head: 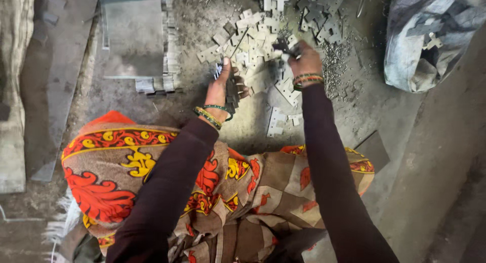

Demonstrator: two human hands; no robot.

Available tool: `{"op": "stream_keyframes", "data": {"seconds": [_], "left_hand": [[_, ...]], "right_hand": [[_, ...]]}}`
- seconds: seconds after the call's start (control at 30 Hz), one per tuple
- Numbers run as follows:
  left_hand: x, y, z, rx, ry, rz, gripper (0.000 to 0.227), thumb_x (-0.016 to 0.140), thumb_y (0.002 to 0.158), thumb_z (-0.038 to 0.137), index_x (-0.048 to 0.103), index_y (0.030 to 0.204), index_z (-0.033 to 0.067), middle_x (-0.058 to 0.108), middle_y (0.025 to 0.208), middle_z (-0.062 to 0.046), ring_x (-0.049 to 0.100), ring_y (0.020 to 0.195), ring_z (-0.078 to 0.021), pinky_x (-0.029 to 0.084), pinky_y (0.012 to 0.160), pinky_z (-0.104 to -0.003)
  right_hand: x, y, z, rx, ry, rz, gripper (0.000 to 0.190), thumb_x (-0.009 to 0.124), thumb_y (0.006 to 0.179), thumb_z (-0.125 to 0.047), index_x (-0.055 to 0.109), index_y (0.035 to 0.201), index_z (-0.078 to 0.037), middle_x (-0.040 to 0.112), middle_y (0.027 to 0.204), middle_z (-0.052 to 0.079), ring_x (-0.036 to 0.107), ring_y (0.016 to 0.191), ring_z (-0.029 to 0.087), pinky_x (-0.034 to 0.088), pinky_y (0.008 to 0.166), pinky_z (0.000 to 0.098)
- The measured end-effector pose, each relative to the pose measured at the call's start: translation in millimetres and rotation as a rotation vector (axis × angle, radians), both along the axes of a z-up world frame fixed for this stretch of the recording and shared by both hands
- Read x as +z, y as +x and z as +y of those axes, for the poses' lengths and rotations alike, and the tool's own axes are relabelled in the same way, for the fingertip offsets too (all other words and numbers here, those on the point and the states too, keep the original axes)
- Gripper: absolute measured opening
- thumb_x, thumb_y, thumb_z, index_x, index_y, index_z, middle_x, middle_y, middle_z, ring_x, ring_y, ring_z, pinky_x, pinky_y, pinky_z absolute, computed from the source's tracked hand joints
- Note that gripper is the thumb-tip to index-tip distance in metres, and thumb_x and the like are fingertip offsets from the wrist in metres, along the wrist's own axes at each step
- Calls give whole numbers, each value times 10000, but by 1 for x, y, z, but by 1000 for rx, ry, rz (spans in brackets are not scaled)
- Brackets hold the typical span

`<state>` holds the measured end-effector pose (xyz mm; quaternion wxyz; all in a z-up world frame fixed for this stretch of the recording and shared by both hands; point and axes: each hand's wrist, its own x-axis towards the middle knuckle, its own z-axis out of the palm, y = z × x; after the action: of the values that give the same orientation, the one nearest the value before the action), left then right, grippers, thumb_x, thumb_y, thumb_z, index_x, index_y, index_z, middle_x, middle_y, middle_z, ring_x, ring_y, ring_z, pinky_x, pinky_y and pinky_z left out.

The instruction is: The person sits on the floor and repeatedly picks up small metal parts, aligns them, and stacks them into neat piles. They also use a flat metal sheet to sweep debris into a sack.

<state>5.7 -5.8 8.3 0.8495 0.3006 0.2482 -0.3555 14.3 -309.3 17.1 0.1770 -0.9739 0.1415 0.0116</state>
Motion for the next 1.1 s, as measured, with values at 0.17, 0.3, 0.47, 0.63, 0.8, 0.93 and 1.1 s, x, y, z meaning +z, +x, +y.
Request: {"op": "stream_keyframes", "data": {"seconds": [0.17,0.3,0.47,0.63,0.8,0.93,1.1], "left_hand": [[4,0,3,-14,-97,-21,739,635,820,705,678,1101,23,734,979,-126,777,775,-243,644,682,-394],[11,5,11,-26,-183,-35,645,684,860,620,646,1078,14,713,948,-142,770,776,-278,660,689,-414],[18,3,10,-20,35,-50,547,743,861,530,658,1076,34,699,901,-115,737,695,-248,656,627,-388],[21,-4,15,-54,131,-240,568,750,823,562,649,1095,74,738,944,-99,746,723,-211,605,594,-329],[29,-10,14,-150,-70,-122,694,647,846,678,702,1115,40,771,972,-109,764,789,-211,611,640,-326],[25,-7,15,-131,-189,-114,678,645,827,685,668,1098,64,730,928,-112,766,781,-257,650,695,-390],[7,-14,8,-82,-176,-87,613,724,854,601,668,1093,39,738,969,-131,746,780,-251,654,721,-414]], "right_hand": [[24,-33,66,256,132,-92,458,758,887,10,598,1300,-108,602,1432,128,716,1196,316,609,959,383],[10,-41,91,424,-419,97,771,799,664,-70,593,1399,-177,471,1457,187,633,1185,401,574,949,527],[14,-57,71,334,-387,128,619,855,654,-297,684,1241,-194,635,1290,193,655,1152,432,551,892,564],[45,-58,67,67,-18,42,352,733,944,-187,704,1284,-102,756,1044,149,736,976,344,584,850,444],[47,-45,90,135,255,7,318,672,982,-187,696,1289,-107,691,1195,167,694,990,300,574,897,401],[13,-51,103,134,-389,155,533,818,647,-128,702,1165,-87,608,1187,214,615,1036,388,532,791,482],[-9,-89,73,113,-140,162,499,873,656,-201,665,1068,-13,605,1111,248,605,1016,403,535,849,453]]}}
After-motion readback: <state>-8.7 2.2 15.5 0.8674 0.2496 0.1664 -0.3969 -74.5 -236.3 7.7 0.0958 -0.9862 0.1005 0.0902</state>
